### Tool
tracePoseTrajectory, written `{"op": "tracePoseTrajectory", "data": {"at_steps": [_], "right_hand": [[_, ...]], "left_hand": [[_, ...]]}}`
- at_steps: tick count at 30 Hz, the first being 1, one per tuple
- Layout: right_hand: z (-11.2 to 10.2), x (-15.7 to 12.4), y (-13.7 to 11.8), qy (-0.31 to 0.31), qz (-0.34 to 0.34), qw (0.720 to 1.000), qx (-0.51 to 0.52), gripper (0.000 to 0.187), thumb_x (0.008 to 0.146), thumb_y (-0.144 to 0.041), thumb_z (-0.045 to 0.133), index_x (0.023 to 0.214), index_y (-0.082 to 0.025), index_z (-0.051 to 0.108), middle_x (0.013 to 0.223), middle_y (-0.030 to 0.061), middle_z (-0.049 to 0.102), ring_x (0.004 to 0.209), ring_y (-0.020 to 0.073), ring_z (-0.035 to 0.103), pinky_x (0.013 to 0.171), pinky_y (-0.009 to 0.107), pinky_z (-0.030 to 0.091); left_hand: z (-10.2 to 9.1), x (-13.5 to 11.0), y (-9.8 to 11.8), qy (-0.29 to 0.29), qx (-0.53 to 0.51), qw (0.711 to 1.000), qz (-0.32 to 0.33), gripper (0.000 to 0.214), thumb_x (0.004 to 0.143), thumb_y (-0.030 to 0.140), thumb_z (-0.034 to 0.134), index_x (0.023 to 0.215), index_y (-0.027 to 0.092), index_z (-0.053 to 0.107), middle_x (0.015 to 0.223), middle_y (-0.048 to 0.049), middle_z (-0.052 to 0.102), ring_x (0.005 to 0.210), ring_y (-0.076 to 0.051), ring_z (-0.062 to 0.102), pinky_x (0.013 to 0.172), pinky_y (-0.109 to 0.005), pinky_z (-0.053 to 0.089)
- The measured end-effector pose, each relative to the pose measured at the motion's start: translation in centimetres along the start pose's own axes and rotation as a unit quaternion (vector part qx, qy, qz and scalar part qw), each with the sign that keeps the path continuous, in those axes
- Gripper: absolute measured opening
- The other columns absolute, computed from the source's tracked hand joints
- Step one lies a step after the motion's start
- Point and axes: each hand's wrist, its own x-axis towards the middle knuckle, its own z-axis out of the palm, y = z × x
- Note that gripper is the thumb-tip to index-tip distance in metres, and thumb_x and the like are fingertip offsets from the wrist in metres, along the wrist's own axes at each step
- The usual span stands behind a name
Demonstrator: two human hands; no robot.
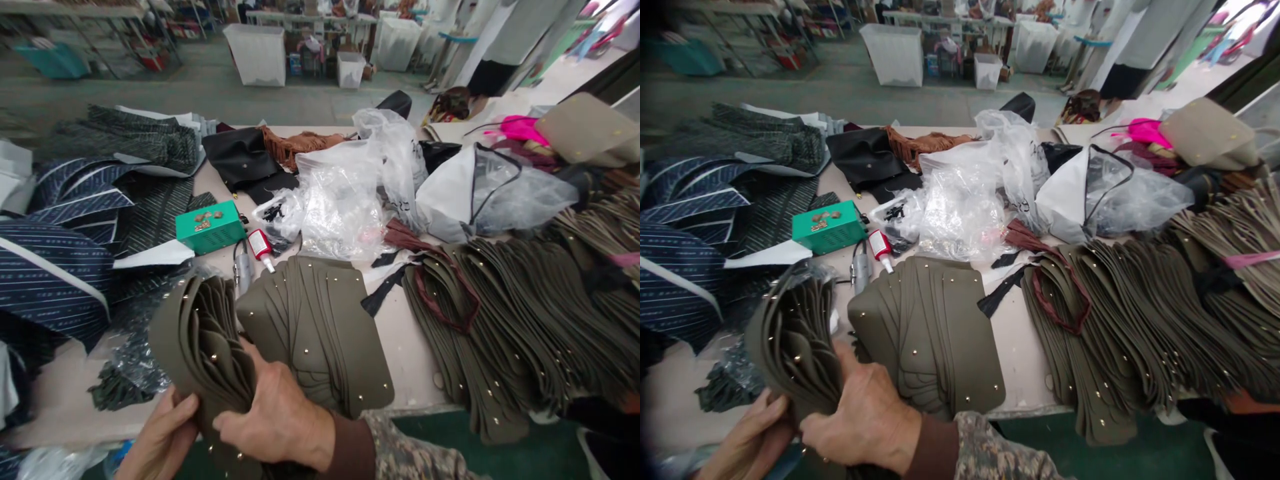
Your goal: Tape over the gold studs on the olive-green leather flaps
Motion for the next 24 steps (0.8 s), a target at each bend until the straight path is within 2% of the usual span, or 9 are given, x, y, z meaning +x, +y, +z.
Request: {"op": "tracePoseTrajectory", "data": {"at_steps": [2, 4, 8, 11, 15, 18, 21, 22, 24], "right_hand": [[-0.9, -0.6, -1.2, -0.021, -0.009, 0.999, 0.049, 0.06, 0.071, -0.024, 0.074, 0.127, -0.029, 0.054, 0.108, -0.0021, 0.072, 0.096, 0.0229, 0.069, 0.085, 0.032, 0.054], [-3.2, -1.1, -2.1, -0.056, -0.018, 0.991, 0.122, 0.055, 0.071, -0.028, 0.076, 0.123, -0.025, 0.059, 0.112, -0.0002, 0.071, 0.103, 0.0236, 0.067, 0.089, 0.033, 0.054], [-10.5, -2.3, -2.1, -0.07, -0.033, 0.974, 0.214, 0.057, 0.068, -0.03, 0.081, 0.12, -0.017, 0.062, 0.119, 0.0067, 0.068, 0.111, 0.027, 0.063, 0.097, 0.038, 0.05], [-15.5, -3.6, 1.0, 0.001, -0.016, 0.981, 0.195, 0.063, 0.065, -0.031, 0.082, 0.123, -0.017, 0.061, 0.121, 0.0084, 0.067, 0.11, 0.0281, 0.063, 0.097, 0.039, 0.05], [-18.8, -4.6, 7.9, 0.174, 0.082, 0.978, 0.082, 0.065, 0.07, -0.047, 0.075, 0.123, -0.013, 0.059, 0.122, 0.0148, 0.067, 0.114, 0.033, 0.062, 0.095, 0.043, 0.051], [-19.4, -5.2, 11.6, 0.262, 0.143, 0.954, 0.01, 0.066, 0.072, -0.053, 0.072, 0.123, -0.013, 0.056, 0.121, 0.0153, 0.067, 0.112, 0.0324, 0.063, 0.095, 0.042, 0.051], [-19.8, -5.6, 12.6, 0.278, 0.168, 0.946, -0.016, 0.07, 0.071, -0.054, 0.073, 0.126, -0.016, 0.053, 0.122, 0.0143, 0.067, 0.113, 0.0312, 0.063, 0.097, 0.04, 0.05], [-20.0, -5.6, 12.7, 0.281, 0.17, 0.944, -0.024, 0.072, 0.07, -0.054, 0.073, 0.128, -0.016, 0.051, 0.123, 0.0138, 0.066, 0.113, 0.0308, 0.063, 0.098, 0.04, 0.049], [-20.4, -5.5, 12.7, 0.287, 0.169, 0.942, -0.05, 0.076, 0.068, -0.055, 0.073, 0.13, -0.018, 0.05, 0.124, 0.0126, 0.065, 0.114, 0.0306, 0.062, 0.1, 0.04, 0.048]], "left_hand": [[0.1, -1.8, 0.9, 0.037, 0.017, 0.999, 0.003, 0.096, 0.045, 0.035, 0.091, 0.132, 0.029, 0.05, 0.115, -0.0048, 0.072, 0.114, -0.037, 0.061, 0.088, -0.042, 0.059], [1.8, -3.4, 1.8, 0.058, 0.037, 0.998, 0.013, 0.095, 0.046, 0.037, 0.09, 0.131, 0.03, 0.049, 0.114, -0.0036, 0.072, 0.111, -0.036, 0.063, 0.083, -0.039, 0.061], [8.9, -4.6, 2.0, -0.031, 0.09, 0.99, 0.109, 0.086, 0.059, 0.036, 0.086, 0.134, 0.029, 0.044, 0.121, -0.0036, 0.068, 0.113, -0.029, 0.063, 0.092, -0.036, 0.057], [15.3, -3.3, -0.4, -0.093, 0.163, 0.964, 0.187, 0.078, 0.069, 0.037, 0.079, 0.134, 0.022, 0.039, 0.129, -0.0096, 0.062, 0.116, -0.029, 0.06, 0.099, -0.042, 0.051], [21.0, -0.6, -5.2, -0.07, 0.338, 0.911, 0.227, 0.072, 0.079, 0.029, 0.063, 0.14, 0.014, 0.029, 0.131, -0.0186, 0.058, 0.117, -0.029, 0.058, 0.104, -0.045, 0.044], [20.9, 0.1, -7.2, -0.087, 0.403, 0.87, 0.27, 0.071, 0.077, 0.025, 0.063, 0.141, 0.013, 0.035, 0.136, -0.0198, 0.052, 0.128, -0.033, 0.048, 0.108, -0.048, 0.038], [16.8, 0.1, -6.7, 0.0, 0.411, 0.838, 0.358, 0.062, 0.084, 0.032, 0.06, 0.141, 0.019, 0.04, 0.147, -0.0146, 0.042, 0.138, -0.031, 0.034, 0.117, -0.047, 0.025], [14.9, 0.4, -6.3, 0.062, 0.389, 0.851, 0.348, 0.066, 0.083, 0.037, 0.062, 0.142, 0.019, 0.038, 0.151, -0.0152, 0.036, 0.142, -0.032, 0.029, 0.119, -0.048, 0.021], [11.3, 1.4, -5.6, 0.152, 0.314, 0.908, 0.232, 0.079, 0.078, 0.048, 0.066, 0.143, 0.016, 0.033, 0.151, -0.0182, 0.033, 0.142, -0.034, 0.027, 0.117, -0.049, 0.022]]}}
